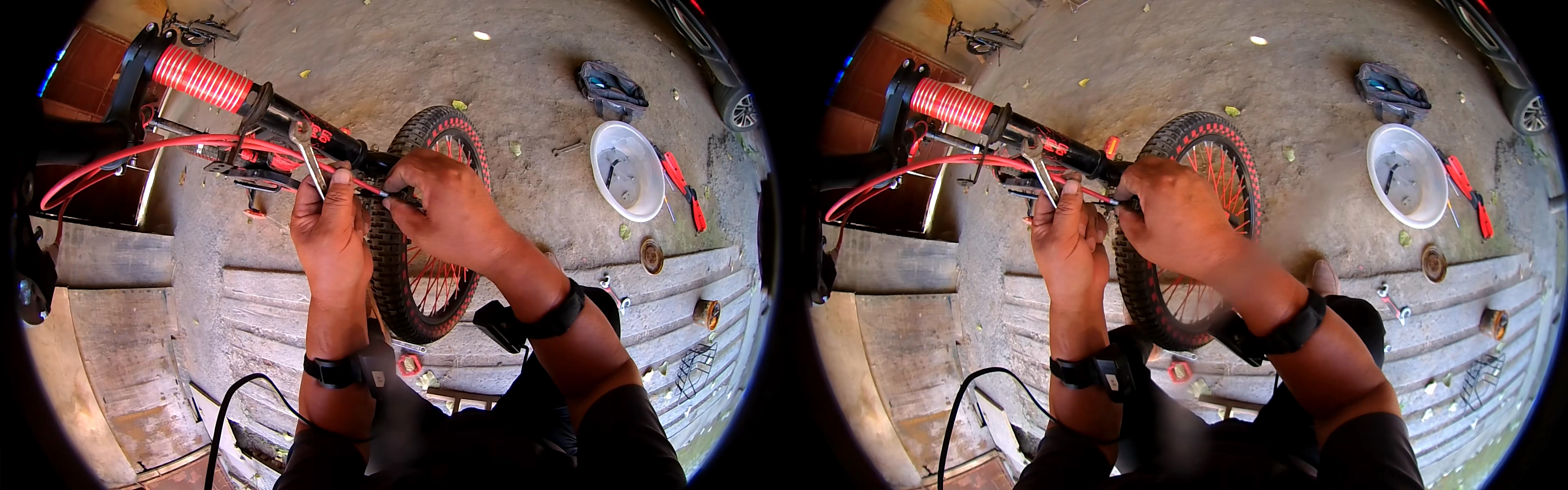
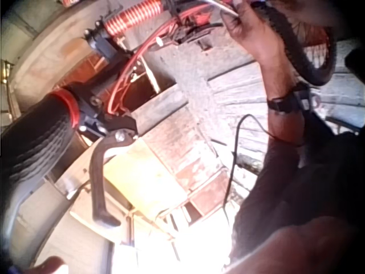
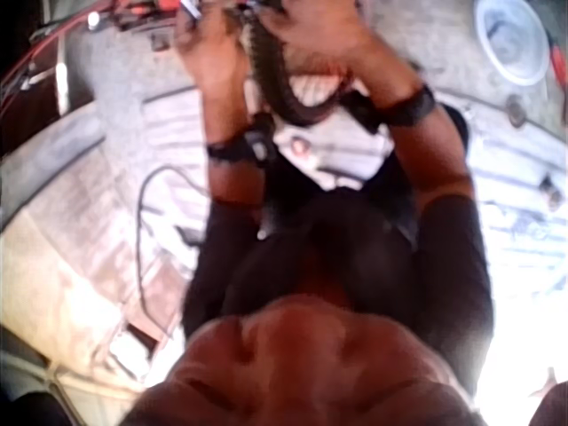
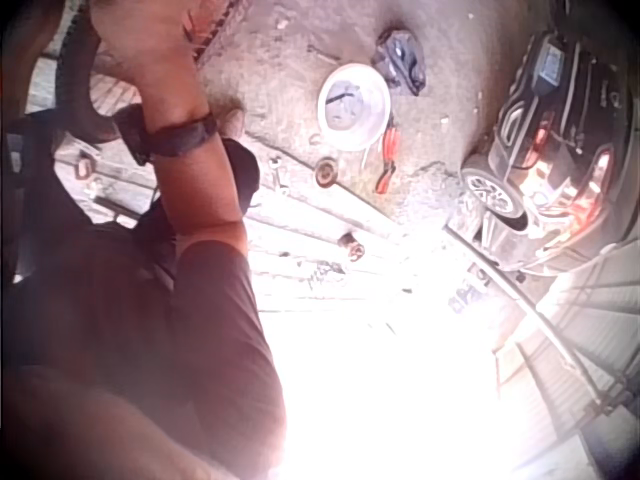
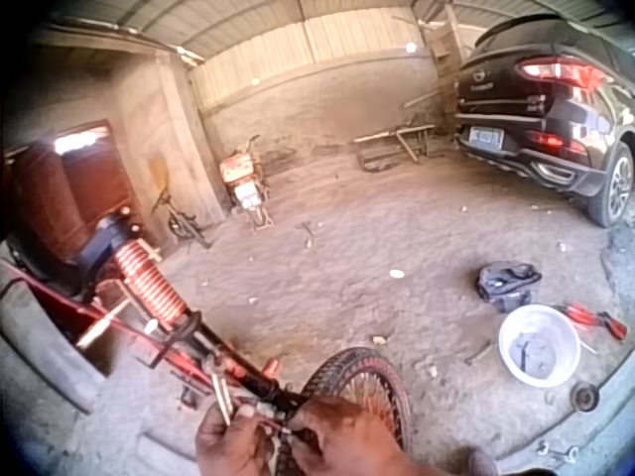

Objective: The person uses a wrench to tighten bolts on the front brake caliper of a bicycle. They then adjust the brake cable tension by hand and test the brake lever. Finally, they use the wrench again to secure the cable anchor bolt.

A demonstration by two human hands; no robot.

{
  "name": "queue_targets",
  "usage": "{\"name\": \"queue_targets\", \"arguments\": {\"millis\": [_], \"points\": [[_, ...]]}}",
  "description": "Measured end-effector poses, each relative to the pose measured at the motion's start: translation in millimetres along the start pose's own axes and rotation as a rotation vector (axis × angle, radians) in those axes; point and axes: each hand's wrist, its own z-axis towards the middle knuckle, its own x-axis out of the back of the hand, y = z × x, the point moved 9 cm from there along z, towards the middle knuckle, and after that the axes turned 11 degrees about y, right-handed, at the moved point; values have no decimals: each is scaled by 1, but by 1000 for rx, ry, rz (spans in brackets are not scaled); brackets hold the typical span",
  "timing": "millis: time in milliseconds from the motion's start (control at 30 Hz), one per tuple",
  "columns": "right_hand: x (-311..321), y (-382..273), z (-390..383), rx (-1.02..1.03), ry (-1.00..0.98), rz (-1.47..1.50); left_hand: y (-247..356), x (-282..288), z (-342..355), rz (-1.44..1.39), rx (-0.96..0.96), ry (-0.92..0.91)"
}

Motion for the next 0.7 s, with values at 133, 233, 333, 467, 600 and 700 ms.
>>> {"name": "queue_targets", "arguments": {"millis": [133,233,333,467,600,700], "points": [[0,7,0,-161,-27,25,2,-1,-1,89,-14,42],[1,7,1,-187,-23,49,0,1,0,32,-23,15],[3,2,2,-67,-11,87,-2,3,2,15,4,13],[1,3,1,1,-34,87,-1,0,0,0,0,-1],[0,4,1,-66,-22,70,0,1,0,14,-13,2],[1,6,2,-145,-45,72,1,1,0,25,-18,3]]}}
